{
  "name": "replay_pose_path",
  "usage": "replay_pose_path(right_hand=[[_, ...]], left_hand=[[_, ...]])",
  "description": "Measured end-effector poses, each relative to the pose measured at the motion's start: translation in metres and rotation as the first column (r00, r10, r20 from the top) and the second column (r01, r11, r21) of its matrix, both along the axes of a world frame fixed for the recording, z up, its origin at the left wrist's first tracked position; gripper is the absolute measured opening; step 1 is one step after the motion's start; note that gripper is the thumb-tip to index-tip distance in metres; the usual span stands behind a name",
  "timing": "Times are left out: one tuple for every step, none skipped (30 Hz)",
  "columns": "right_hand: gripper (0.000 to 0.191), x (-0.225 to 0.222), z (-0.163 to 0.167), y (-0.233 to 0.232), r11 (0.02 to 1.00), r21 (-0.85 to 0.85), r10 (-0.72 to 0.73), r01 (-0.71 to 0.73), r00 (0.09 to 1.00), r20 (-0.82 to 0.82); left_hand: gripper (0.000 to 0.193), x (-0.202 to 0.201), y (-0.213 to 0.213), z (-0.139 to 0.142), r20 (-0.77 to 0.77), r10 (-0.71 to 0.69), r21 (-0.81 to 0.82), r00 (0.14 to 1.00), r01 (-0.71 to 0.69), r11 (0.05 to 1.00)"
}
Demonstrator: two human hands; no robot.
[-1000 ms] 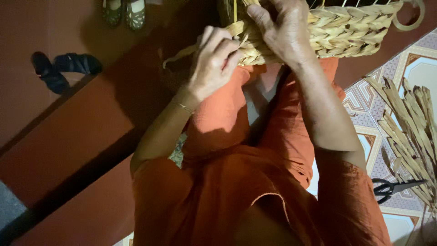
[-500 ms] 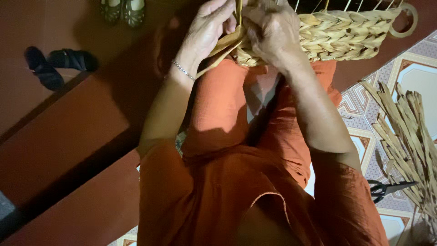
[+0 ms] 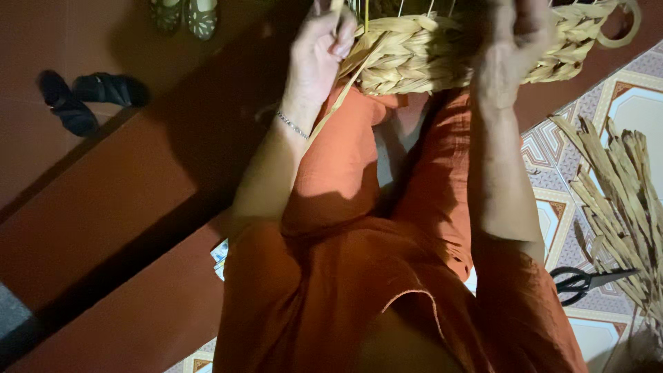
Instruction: The person weaves a basket by hand, interlacing dried palm strips through a vertical bamboo frame. The person repeatedly pulls strips through the frame and tightens them to build up the basket wall.
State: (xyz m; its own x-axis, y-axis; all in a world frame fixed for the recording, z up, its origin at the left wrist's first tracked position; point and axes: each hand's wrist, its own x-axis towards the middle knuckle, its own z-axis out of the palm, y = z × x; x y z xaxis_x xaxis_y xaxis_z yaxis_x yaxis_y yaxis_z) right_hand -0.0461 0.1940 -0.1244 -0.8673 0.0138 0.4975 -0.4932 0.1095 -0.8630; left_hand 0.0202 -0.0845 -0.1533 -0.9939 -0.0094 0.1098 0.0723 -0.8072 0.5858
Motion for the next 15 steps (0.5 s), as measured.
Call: replay_pose_path(right_hand=[[0.014, -0.003, -0.007, 0.007, 0.993, 0.062, -0.099, 0.102, 0.994, -0.054], [0.016, -0.006, -0.011, 0.018, 0.971, 0.118, -0.196, 0.209, 0.974, -0.113], [0.018, -0.008, -0.014, 0.026, 0.934, 0.168, -0.286, 0.315, 0.942, -0.177], [0.016, -0.008, -0.017, 0.033, 0.940, 0.156, -0.277, 0.302, 0.947, -0.165], [0.015, -0.008, -0.020, 0.038, 0.946, 0.145, -0.267, 0.288, 0.952, -0.153], [0.015, -0.007, -0.022, 0.041, 0.952, 0.131, -0.256, 0.275, 0.956, -0.143], [0.013, -0.006, -0.023, 0.044, 0.920, 0.228, -0.270, 0.319, 0.937, -0.222], [0.012, -0.005, -0.024, 0.045, 0.876, 0.318, -0.271, 0.363, 0.915, -0.298], [0.012, -0.004, -0.025, 0.046, 0.821, 0.401, -0.260, 0.405, 0.892, -0.370], [0.013, -0.003, -0.026, 0.047, 0.830, 0.395, -0.258, 0.395, 0.898, -0.356], [0.015, -0.003, -0.027, 0.047, 0.836, 0.389, -0.259, 0.388, 0.902, -0.344], [0.016, -0.002, -0.028, 0.048, 0.841, 0.383, -0.262, 0.384, 0.906, -0.333], [0.017, -0.003, -0.030, 0.050, 0.829, 0.391, -0.269, 0.400, 0.898, -0.348], [0.018, -0.003, -0.032, 0.052, 0.816, 0.401, -0.276, 0.416, 0.890, -0.363], [0.019, -0.003, -0.033, 0.054, 0.802, 0.412, -0.281, 0.432, 0.882, -0.378]], left_hand=[[0.012, -0.002, 0.002, -0.003, 0.009, 0.050, -0.125, 0.999, -0.048, 0.991], [0.013, -0.005, 0.004, -0.007, 0.011, 0.097, -0.248, 0.995, -0.092, 0.964], [0.010, -0.008, 0.006, -0.012, 0.052, 0.115, -0.260, 0.992, -0.098, 0.961], [0.011, -0.011, 0.008, -0.016, 0.093, 0.133, -0.271, 0.987, -0.104, 0.957], [0.015, -0.013, 0.009, -0.021, 0.135, 0.152, -0.281, 0.979, -0.109, 0.953], [0.018, -0.014, 0.009, -0.025, 0.144, 0.156, -0.245, 0.977, -0.117, 0.962], [0.023, -0.015, 0.008, -0.028, 0.152, 0.159, -0.210, 0.976, -0.125, 0.970], [0.027, -0.014, 0.005, -0.031, 0.160, 0.164, -0.175, 0.973, -0.136, 0.975], [0.026, -0.013, 0.001, -0.032, 0.177, 0.172, -0.062, 0.969, -0.163, 0.985], [0.025, -0.009, -0.004, -0.032, 0.194, 0.176, 0.051, 0.965, -0.189, 0.981], [0.024, -0.005, -0.009, -0.032, 0.210, 0.173, 0.163, 0.962, -0.209, 0.964], [0.020, 0.001, -0.013, -0.031, 0.229, 0.201, 0.152, 0.953, -0.238, 0.959], [0.019, 0.009, -0.019, -0.030, 0.248, 0.228, 0.141, 0.942, -0.268, 0.953], [0.020, 0.016, -0.021, -0.030, 0.268, 0.254, 0.131, 0.929, -0.296, 0.946], [0.018, 0.020, -0.022, -0.030, 0.215, 0.322, 0.019, 0.922, -0.333, 0.943]])
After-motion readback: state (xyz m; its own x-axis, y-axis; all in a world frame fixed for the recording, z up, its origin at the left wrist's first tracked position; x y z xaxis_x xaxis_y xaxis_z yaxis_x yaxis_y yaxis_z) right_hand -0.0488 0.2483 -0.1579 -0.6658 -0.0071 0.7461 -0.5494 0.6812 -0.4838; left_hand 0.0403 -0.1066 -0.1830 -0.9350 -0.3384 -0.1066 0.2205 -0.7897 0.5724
